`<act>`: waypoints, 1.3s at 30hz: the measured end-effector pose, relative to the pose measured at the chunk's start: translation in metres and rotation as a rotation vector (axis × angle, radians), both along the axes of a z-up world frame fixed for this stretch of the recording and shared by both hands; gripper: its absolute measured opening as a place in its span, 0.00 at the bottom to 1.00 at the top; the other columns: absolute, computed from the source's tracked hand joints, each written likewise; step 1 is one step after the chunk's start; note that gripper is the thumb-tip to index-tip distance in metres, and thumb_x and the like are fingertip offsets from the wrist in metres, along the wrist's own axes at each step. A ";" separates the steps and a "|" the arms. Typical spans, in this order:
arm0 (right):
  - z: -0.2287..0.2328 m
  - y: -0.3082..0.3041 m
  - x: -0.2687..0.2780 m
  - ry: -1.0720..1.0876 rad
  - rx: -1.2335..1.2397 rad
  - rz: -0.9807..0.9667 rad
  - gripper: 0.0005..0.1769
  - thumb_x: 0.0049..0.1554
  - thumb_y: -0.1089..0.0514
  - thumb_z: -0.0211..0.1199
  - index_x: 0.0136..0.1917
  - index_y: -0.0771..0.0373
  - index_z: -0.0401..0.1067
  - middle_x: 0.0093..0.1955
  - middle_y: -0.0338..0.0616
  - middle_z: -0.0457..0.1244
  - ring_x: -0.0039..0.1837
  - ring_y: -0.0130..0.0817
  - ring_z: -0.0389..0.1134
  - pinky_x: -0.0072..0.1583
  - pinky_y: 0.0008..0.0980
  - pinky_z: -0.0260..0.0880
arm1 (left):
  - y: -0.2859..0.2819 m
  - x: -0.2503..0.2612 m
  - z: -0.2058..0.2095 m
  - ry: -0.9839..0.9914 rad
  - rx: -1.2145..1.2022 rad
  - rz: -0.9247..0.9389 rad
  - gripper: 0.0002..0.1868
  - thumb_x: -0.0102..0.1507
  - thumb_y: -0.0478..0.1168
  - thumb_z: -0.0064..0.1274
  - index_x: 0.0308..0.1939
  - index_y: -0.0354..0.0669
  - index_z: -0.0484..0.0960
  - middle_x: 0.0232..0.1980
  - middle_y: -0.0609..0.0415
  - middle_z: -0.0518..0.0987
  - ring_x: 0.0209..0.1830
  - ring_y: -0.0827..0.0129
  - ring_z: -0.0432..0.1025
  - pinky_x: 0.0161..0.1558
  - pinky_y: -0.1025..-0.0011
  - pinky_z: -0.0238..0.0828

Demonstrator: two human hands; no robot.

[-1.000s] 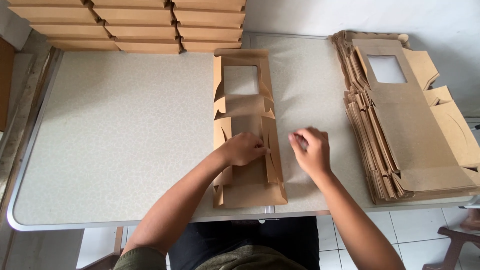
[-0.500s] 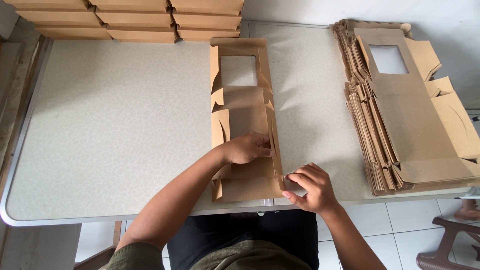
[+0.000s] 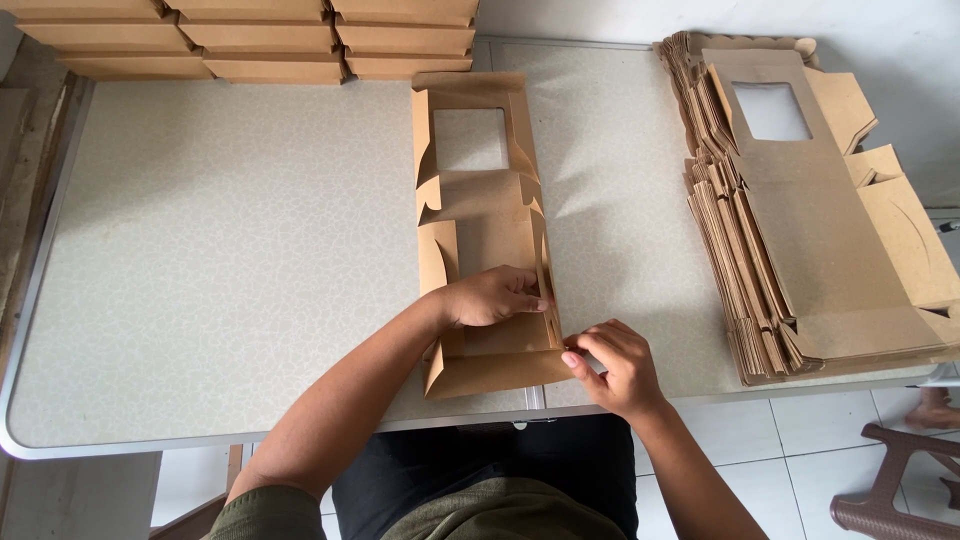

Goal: Assembling a cardboard box with a transparent window by folding and tucking tabs.

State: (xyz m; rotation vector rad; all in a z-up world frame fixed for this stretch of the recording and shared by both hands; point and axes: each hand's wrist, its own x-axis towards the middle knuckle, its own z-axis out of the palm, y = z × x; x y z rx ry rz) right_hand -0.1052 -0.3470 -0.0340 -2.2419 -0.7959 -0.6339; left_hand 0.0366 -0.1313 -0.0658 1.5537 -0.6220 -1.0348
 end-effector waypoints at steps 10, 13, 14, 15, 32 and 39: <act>0.009 0.010 -0.002 0.225 0.054 -0.179 0.17 0.64 0.49 0.58 0.37 0.58 0.75 0.29 0.43 0.65 0.34 0.47 0.69 0.40 0.37 0.68 | 0.000 -0.004 0.015 0.028 -0.038 -0.031 0.15 0.69 0.45 0.52 0.51 0.35 0.80 0.34 0.48 0.85 0.33 0.65 0.80 0.38 0.65 0.81; 0.010 0.013 -0.002 0.309 0.091 -0.233 0.18 0.65 0.48 0.57 0.38 0.58 0.75 0.29 0.45 0.66 0.35 0.49 0.70 0.41 0.39 0.69 | -0.001 -0.006 0.021 0.032 -0.069 -0.041 0.15 0.69 0.45 0.52 0.52 0.36 0.80 0.35 0.48 0.85 0.34 0.66 0.80 0.41 0.64 0.81; 0.010 0.014 -0.002 0.366 0.095 -0.261 0.17 0.64 0.48 0.57 0.40 0.58 0.76 0.31 0.46 0.68 0.37 0.50 0.71 0.42 0.39 0.70 | 0.000 -0.005 0.020 0.040 -0.086 -0.054 0.15 0.69 0.45 0.53 0.53 0.36 0.80 0.35 0.49 0.85 0.34 0.68 0.79 0.41 0.67 0.79; 0.010 0.015 -0.003 0.423 0.100 -0.289 0.16 0.64 0.47 0.57 0.42 0.58 0.77 0.33 0.47 0.70 0.39 0.51 0.72 0.43 0.40 0.72 | 0.000 -0.004 0.019 0.048 -0.104 -0.068 0.15 0.69 0.45 0.53 0.53 0.37 0.80 0.36 0.51 0.86 0.34 0.71 0.78 0.42 0.70 0.77; 0.018 0.026 0.008 0.393 0.108 -0.259 0.12 0.65 0.55 0.56 0.59 0.56 0.76 0.47 0.45 0.64 0.50 0.45 0.70 0.51 0.39 0.72 | 0.012 -0.008 0.050 -0.079 -0.080 -0.143 0.11 0.70 0.43 0.51 0.52 0.42 0.82 0.34 0.56 0.86 0.31 0.75 0.72 0.41 0.75 0.72; 0.008 0.017 0.013 0.411 0.094 -0.277 0.08 0.58 0.61 0.62 0.52 0.56 0.76 0.35 0.45 0.66 0.36 0.40 0.69 0.40 0.35 0.71 | 0.019 -0.015 0.081 -0.115 -0.179 -0.016 0.11 0.69 0.43 0.52 0.48 0.42 0.84 0.32 0.59 0.81 0.32 0.75 0.66 0.40 0.76 0.67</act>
